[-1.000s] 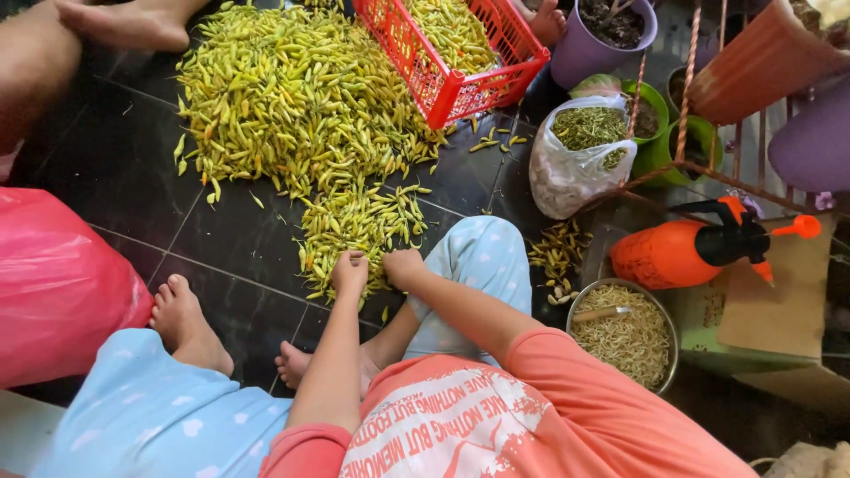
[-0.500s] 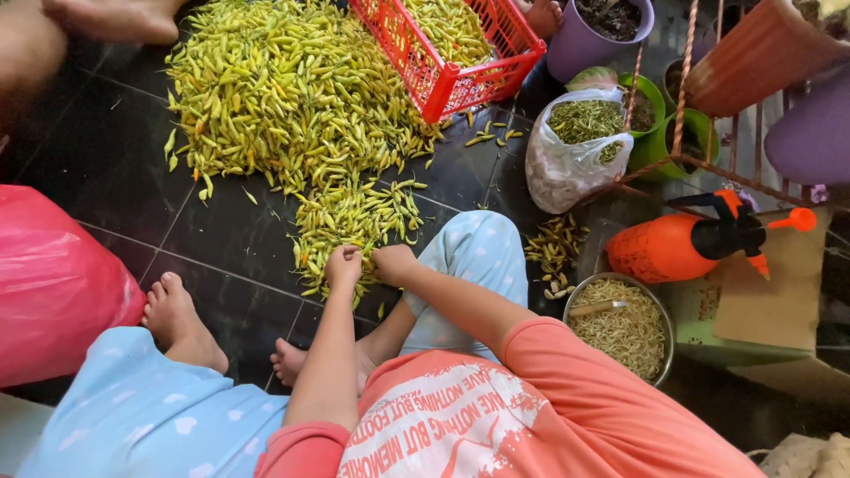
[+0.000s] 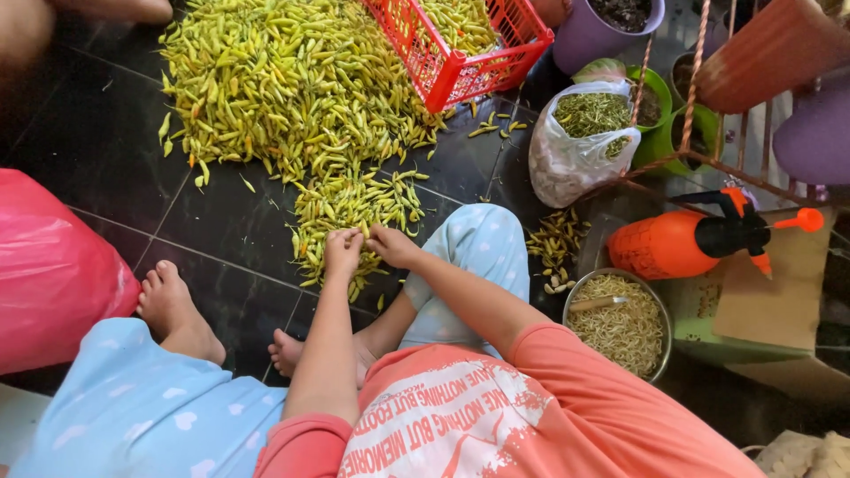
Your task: Removing stems from a large pile of yellow peppers by hand while sitting on the floor.
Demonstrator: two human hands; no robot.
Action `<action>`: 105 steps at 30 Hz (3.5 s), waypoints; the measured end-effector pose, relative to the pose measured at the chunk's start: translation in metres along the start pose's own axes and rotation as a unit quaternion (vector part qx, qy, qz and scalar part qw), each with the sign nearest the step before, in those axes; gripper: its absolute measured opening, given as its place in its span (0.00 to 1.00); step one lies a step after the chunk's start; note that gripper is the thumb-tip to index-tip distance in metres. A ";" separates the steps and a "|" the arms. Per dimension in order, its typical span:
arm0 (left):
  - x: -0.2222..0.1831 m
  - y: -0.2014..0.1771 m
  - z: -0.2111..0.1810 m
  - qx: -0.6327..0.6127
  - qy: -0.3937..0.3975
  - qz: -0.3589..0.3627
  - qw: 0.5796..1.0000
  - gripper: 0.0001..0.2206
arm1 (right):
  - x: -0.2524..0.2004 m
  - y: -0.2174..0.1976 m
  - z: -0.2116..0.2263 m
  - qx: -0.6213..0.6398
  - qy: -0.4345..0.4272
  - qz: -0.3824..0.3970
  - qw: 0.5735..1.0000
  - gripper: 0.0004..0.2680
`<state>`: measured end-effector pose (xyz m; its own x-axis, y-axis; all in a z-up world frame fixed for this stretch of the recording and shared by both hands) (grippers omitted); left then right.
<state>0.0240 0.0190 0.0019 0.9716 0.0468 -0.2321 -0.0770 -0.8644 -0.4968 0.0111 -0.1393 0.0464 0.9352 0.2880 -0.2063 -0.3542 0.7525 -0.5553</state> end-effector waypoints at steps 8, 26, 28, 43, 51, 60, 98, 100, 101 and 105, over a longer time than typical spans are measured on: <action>0.004 0.004 0.000 -0.005 -0.008 0.040 0.999 0.07 | -0.005 -0.007 0.000 0.062 0.008 -0.074 0.995 0.08; 0.010 0.035 -0.001 -0.375 -0.069 -0.014 0.924 0.15 | 0.000 -0.018 0.000 0.013 -0.134 -0.172 0.976 0.01; 0.011 0.034 -0.004 -0.393 -0.063 -0.018 0.917 0.12 | -0.001 -0.018 0.002 0.039 -0.129 -0.178 0.975 0.02; 0.018 0.016 0.010 -0.504 -0.213 0.201 0.812 0.09 | 0.014 -0.031 -0.015 0.278 -0.093 0.035 0.955 0.01; 0.037 0.031 0.027 -0.392 -0.138 0.120 0.902 0.11 | 0.019 -0.023 -0.036 0.135 -0.027 -0.067 0.988 0.04; 0.032 -0.017 -0.023 -0.520 -0.149 0.089 0.836 0.03 | 0.000 -0.026 0.039 -0.092 -0.081 -0.114 0.986 0.09; 0.005 0.011 0.016 -0.261 -0.127 0.148 0.945 0.18 | 0.020 -0.005 -0.039 0.231 0.007 -0.162 0.959 0.07; 0.005 0.000 0.014 -0.238 -0.123 0.186 0.945 0.13 | 0.019 0.001 -0.041 0.260 0.043 -0.108 0.959 0.08; -0.001 -0.013 0.006 -0.237 -0.122 0.186 0.946 0.13 | 0.017 0.000 -0.035 0.261 0.042 -0.109 0.958 0.08; -0.020 -0.052 -0.025 -0.259 -0.131 0.267 0.919 0.13 | 0.012 0.010 -0.024 0.489 0.191 0.036 0.850 0.05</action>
<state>0.0138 0.0510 0.0534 0.7337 -0.3933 -0.5540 -0.3445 -0.9182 0.1956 0.0190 -0.1424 0.0189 0.7780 0.2818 -0.5615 -0.0705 0.9273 0.3677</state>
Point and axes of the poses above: each hand's wrist, its own x-axis towards the middle knuckle, its own y-axis out of the palm, z = x × y, the point moved 3 cm from there along x, towards the middle knuckle, and after that the axes turned 4 degrees about x, right-handed, at the moved point
